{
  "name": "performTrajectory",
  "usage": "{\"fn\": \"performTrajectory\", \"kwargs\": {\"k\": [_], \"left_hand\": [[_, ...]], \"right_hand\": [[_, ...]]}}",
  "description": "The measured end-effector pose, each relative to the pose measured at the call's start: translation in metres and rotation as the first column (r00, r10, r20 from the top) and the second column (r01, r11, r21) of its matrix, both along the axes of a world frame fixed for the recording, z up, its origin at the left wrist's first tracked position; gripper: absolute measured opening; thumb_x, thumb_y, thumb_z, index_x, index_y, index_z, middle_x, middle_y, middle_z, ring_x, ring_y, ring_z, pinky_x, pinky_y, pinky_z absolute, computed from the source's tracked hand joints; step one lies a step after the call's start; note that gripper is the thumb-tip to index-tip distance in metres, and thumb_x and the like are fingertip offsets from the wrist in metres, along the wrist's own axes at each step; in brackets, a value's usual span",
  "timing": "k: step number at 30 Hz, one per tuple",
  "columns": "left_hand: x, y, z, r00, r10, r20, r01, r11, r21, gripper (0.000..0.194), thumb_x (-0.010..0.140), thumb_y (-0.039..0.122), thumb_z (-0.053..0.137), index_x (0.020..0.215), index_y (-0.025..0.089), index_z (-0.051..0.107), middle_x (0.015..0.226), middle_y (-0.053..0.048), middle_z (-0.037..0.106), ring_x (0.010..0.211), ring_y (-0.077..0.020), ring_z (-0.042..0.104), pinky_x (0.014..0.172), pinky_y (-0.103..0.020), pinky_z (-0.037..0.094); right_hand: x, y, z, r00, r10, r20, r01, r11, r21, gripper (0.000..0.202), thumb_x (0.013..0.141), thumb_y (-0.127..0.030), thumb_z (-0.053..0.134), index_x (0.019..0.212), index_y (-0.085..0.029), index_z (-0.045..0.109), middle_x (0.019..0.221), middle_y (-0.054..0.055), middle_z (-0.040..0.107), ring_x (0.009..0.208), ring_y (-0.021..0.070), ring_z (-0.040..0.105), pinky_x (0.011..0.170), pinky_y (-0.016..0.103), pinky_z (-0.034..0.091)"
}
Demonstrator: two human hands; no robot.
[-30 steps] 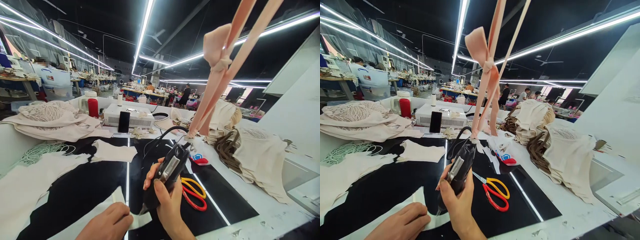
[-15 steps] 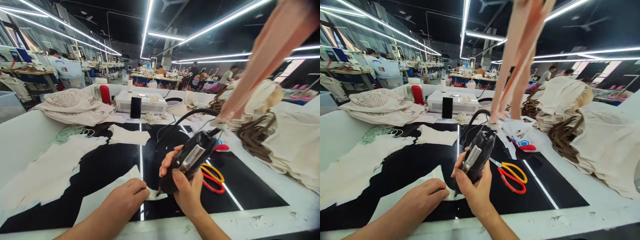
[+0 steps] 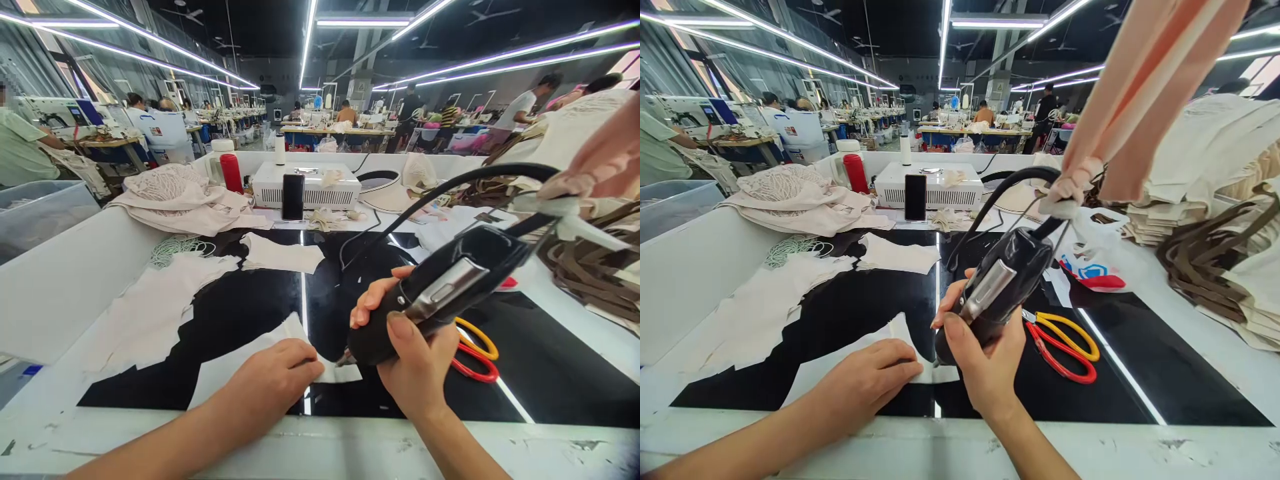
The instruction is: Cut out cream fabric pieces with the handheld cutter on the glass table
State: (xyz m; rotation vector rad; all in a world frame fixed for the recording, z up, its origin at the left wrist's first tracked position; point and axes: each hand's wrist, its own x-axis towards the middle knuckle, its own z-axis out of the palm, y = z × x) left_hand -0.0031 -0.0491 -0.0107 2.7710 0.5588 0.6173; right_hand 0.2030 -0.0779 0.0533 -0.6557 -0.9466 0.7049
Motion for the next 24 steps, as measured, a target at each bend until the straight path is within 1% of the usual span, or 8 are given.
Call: {"fn": "performTrajectory", "kwargs": {"k": [8,15,20,24], "left_hand": [[0.001,0.001,-0.001,1.000,-0.011,0.023,0.011,1.000,-0.016,0.024,0.107,0.004,0.054,0.122,0.019,0.066,0.115,-0.008,0.072,0.102,-0.0212,0.071,0.088,-0.030,0.062],[0.002,0.000,-0.003,1.000,-0.009,0.016,0.009,1.000,-0.013,0.024,0.107,0.004,0.052,0.120,0.019,0.066,0.109,-0.007,0.070,0.098,-0.0220,0.070,0.083,-0.031,0.061],[0.001,0.000,-0.003,1.000,-0.013,0.016,0.014,1.000,-0.014,0.023,0.107,0.004,0.052,0.120,0.019,0.065,0.109,-0.007,0.070,0.099,-0.0221,0.069,0.084,-0.031,0.061],[0.001,0.001,-0.003,1.000,-0.014,-0.003,0.014,1.000,-0.025,0.023,0.106,0.004,0.053,0.120,0.019,0.065,0.109,-0.007,0.070,0.098,-0.0224,0.070,0.083,-0.032,0.062]], "right_hand": [[-0.006,0.009,-0.005,1.000,0.010,0.020,-0.010,1.000,0.012,0.036,0.092,-0.037,0.086,0.121,-0.030,0.066,0.089,-0.005,0.072,0.067,0.0125,0.069,0.065,0.027,0.060],[-0.006,0.007,-0.004,0.999,0.004,0.051,-0.004,1.000,0.004,0.031,0.093,-0.022,0.078,0.120,-0.030,0.065,0.088,-0.005,0.072,0.066,0.0126,0.068,0.064,0.028,0.059],[-0.009,0.012,-0.003,1.000,-0.005,0.012,0.005,1.000,0.007,0.035,0.091,-0.025,0.081,0.122,-0.029,0.065,0.088,-0.005,0.071,0.066,0.0128,0.068,0.065,0.028,0.059],[-0.013,0.015,-0.004,1.000,0.008,0.015,-0.008,1.000,0.014,0.034,0.091,-0.024,0.081,0.121,-0.030,0.065,0.088,-0.005,0.072,0.066,0.0125,0.069,0.065,0.027,0.059]]}}
